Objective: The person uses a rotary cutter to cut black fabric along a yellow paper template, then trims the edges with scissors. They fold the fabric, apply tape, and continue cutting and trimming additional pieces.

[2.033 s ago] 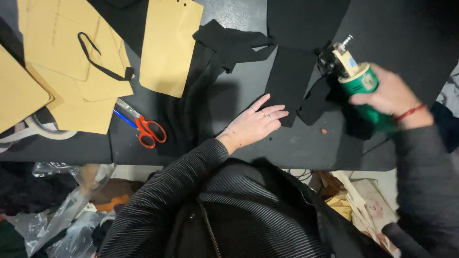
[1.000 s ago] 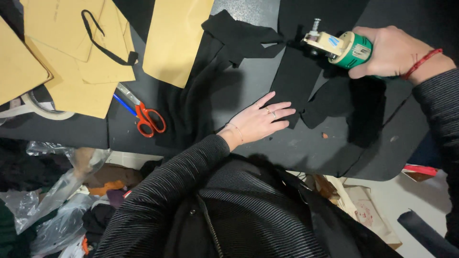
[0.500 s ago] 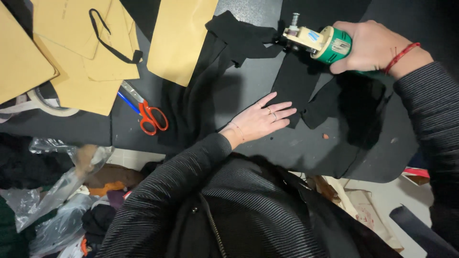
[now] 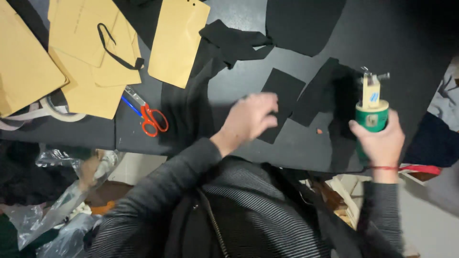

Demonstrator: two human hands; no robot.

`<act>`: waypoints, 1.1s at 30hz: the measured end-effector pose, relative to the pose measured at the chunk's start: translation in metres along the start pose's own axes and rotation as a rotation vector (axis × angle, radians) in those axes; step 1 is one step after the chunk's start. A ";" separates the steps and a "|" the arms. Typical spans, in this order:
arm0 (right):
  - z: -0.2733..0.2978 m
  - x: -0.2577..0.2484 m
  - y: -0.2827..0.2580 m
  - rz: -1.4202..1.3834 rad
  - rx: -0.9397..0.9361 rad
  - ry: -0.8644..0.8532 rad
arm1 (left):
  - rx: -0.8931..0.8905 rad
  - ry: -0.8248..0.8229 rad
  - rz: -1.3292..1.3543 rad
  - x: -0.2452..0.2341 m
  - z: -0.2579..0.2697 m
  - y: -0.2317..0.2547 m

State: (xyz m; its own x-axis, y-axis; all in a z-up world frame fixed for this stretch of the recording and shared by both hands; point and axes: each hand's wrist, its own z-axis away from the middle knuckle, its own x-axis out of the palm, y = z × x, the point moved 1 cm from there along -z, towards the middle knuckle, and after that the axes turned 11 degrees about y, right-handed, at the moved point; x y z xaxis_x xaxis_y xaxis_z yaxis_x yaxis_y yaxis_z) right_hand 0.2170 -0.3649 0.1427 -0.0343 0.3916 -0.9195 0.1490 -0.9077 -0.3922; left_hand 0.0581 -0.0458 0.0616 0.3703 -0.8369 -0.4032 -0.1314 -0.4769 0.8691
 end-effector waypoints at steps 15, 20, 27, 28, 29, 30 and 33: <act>0.069 0.068 0.060 0.528 -0.240 0.498 | -0.685 -0.267 0.654 0.005 0.026 -0.027; 0.109 0.080 -0.127 0.036 -0.579 0.346 | -0.918 -0.067 1.539 -0.111 0.091 -0.031; 0.208 0.221 -0.341 -0.335 -0.765 -0.532 | -0.679 0.491 1.902 -0.266 0.149 -0.040; 0.212 0.226 -0.359 -0.341 -0.785 -0.519 | -0.653 0.490 1.895 -0.289 0.150 -0.042; 0.214 0.232 -0.377 -0.307 -0.751 -0.493 | -0.602 0.600 1.892 -0.312 0.151 -0.046; 0.220 0.237 -0.387 -0.270 -0.711 -0.477 | -0.558 0.716 1.889 -0.329 0.156 -0.048; 0.222 0.236 -0.384 -0.004 -0.582 -0.466 | -0.515 0.798 1.942 -0.364 0.178 -0.070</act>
State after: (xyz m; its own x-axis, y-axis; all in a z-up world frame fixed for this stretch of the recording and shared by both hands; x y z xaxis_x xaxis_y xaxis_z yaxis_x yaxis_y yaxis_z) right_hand -0.0677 0.0429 0.0705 -0.4323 0.1724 -0.8851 0.6429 -0.6294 -0.4366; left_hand -0.2312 0.2443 0.0964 0.3348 0.2744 0.9015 -0.5744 0.8178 -0.0355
